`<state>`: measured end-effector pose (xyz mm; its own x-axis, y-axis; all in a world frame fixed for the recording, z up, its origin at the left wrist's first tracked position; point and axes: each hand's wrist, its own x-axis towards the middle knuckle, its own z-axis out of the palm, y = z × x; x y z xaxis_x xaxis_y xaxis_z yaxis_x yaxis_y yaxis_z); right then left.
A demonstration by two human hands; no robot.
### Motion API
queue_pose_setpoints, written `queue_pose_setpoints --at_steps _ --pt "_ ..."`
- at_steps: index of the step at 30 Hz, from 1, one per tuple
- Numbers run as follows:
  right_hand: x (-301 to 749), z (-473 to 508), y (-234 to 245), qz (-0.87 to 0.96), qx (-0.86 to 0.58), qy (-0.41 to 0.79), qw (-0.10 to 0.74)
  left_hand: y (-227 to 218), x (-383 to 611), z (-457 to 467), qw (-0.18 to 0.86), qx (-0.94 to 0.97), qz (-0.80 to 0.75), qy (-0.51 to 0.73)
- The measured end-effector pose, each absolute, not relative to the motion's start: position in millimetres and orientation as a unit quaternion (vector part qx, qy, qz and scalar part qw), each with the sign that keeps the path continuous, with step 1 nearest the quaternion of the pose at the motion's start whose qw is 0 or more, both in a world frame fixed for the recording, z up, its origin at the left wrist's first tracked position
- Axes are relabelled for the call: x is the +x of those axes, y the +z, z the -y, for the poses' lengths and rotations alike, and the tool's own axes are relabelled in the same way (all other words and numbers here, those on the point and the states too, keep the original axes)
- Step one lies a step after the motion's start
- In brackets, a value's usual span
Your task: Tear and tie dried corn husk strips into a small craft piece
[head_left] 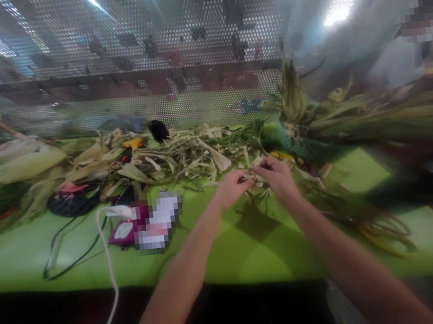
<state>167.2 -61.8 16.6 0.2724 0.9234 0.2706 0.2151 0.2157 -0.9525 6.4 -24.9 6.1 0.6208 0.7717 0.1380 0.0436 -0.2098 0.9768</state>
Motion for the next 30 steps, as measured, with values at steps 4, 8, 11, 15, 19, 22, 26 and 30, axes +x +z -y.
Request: queue_pose_setpoints --at_steps 4,8,11,15,19,22,26,30 --pt "177 60 21 0.610 -0.542 0.175 0.551 8 6 25 0.484 0.747 -0.332 0.313" --pt "180 63 27 0.731 -0.493 0.021 0.472 12 7 28 0.439 0.760 -0.383 0.290" --pt "175 65 26 0.765 -0.482 -0.011 0.426 15 8 30 0.410 0.766 -0.405 0.285" --pt "172 64 21 0.754 -0.493 0.013 0.433 15 10 30 0.431 0.761 -0.388 0.291" --pt "170 61 14 0.709 -0.505 0.095 0.484 11 11 31 0.485 0.736 -0.355 0.310" --pt "168 59 9 0.664 -0.515 0.145 0.522 8 13 32 0.516 0.720 -0.334 0.321" --pt "165 60 6 0.622 -0.513 0.200 0.557 5 17 35 0.556 0.698 -0.308 0.329" --pt "163 62 11 0.585 -0.511 0.247 0.579 4 18 35 0.590 0.674 -0.284 0.343"
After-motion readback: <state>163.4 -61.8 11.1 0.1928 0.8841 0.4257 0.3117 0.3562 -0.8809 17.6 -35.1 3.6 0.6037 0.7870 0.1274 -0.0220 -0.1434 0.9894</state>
